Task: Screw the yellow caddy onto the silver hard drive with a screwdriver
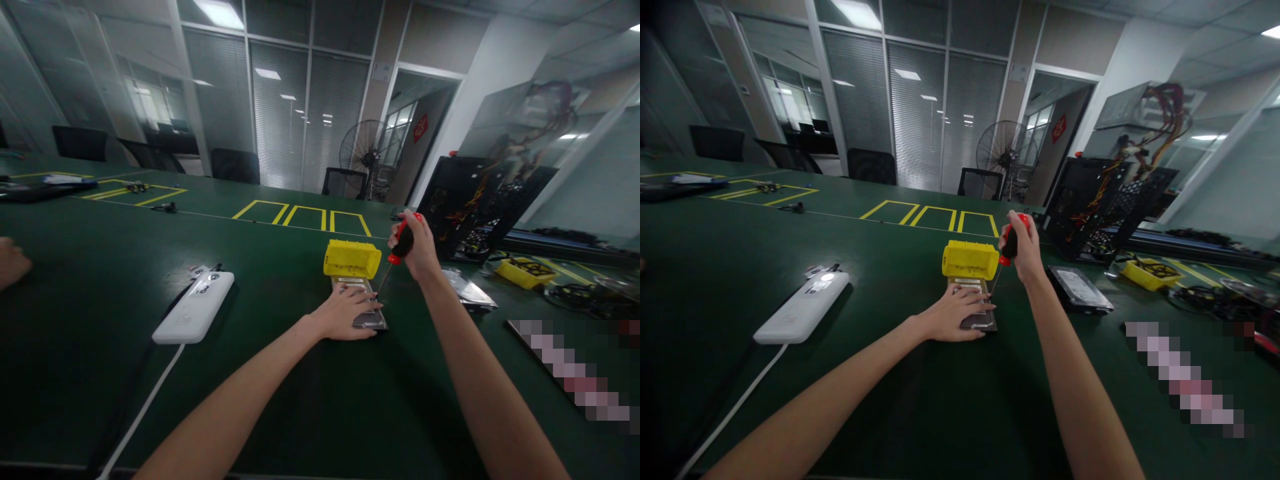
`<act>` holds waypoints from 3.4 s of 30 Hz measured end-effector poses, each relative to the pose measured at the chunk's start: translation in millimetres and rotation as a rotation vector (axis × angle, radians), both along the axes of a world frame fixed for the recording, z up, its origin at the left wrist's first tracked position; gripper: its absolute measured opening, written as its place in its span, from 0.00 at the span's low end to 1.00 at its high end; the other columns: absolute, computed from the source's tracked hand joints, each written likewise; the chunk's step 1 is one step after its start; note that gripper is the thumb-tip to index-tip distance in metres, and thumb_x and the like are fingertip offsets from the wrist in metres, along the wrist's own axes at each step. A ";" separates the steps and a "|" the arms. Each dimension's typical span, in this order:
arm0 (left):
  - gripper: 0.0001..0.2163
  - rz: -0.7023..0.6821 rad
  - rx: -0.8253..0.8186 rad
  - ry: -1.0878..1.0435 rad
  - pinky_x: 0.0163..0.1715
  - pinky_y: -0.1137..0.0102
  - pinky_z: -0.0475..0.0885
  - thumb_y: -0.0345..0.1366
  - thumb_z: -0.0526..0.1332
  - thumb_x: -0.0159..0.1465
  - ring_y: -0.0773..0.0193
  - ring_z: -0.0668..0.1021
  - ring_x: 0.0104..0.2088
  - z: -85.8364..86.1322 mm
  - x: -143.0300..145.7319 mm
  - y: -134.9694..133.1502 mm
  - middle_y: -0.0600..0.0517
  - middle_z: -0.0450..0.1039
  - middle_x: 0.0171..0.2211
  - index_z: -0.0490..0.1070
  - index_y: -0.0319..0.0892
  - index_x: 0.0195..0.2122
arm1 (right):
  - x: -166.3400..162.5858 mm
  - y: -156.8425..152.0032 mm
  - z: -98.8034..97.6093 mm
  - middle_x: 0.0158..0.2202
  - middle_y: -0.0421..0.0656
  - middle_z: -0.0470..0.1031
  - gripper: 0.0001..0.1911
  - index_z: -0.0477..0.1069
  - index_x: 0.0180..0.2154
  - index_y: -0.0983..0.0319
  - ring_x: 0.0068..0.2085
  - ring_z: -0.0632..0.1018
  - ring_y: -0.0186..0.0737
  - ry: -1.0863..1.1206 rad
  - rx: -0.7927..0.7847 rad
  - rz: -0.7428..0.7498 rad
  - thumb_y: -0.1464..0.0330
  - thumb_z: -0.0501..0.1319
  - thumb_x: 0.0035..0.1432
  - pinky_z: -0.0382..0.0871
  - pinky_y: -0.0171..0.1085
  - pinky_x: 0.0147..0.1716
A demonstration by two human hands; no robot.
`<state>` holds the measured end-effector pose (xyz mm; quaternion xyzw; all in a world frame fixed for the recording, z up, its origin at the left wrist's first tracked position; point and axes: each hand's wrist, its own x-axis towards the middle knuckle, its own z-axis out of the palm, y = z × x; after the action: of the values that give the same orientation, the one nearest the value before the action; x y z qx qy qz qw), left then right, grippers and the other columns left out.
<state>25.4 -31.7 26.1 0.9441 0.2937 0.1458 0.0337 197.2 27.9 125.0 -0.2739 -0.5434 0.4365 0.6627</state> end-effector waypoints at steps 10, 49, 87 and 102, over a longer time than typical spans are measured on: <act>0.28 -0.012 0.011 -0.028 0.55 0.48 0.51 0.54 0.51 0.63 0.48 0.59 0.61 -3.7 0.4 1.9 0.48 0.55 0.63 0.55 0.49 0.62 | 2.3 2.0 0.0 0.26 0.36 0.69 0.17 0.64 0.30 0.59 0.24 0.71 0.29 -0.008 0.003 -0.081 0.58 0.68 0.44 0.70 0.32 0.23; 0.28 -0.010 -0.001 -0.018 0.55 0.49 0.52 0.54 0.50 0.63 0.50 0.58 0.61 -3.1 -0.4 2.5 0.48 0.54 0.64 0.54 0.50 0.62 | 6.9 5.5 -3.2 0.25 0.36 0.69 0.15 0.66 0.30 0.60 0.24 0.72 0.29 0.042 -0.028 -0.049 0.59 0.66 0.46 0.69 0.32 0.23; 0.28 -0.004 -0.017 0.014 0.56 0.49 0.50 0.53 0.50 0.63 0.48 0.57 0.62 1.8 -0.3 -0.8 0.49 0.53 0.64 0.53 0.51 0.62 | 8.4 3.0 -2.5 0.26 0.34 0.69 0.17 0.63 0.30 0.58 0.24 0.71 0.29 -0.053 0.019 -0.038 0.60 0.69 0.44 0.69 0.32 0.24; 0.28 -0.004 -0.007 0.029 0.56 0.48 0.50 0.54 0.50 0.64 0.46 0.58 0.61 3.3 0.1 -1.4 0.48 0.53 0.64 0.53 0.51 0.63 | 8.1 1.3 2.8 0.24 0.37 0.66 0.18 0.66 0.31 0.60 0.22 0.69 0.29 -0.031 -0.062 0.062 0.51 0.58 0.51 0.68 0.33 0.24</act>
<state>25.4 -33.2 29.4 0.9465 0.2930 0.1311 0.0333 205.3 29.2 127.9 -0.2842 -0.5480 0.4690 0.6316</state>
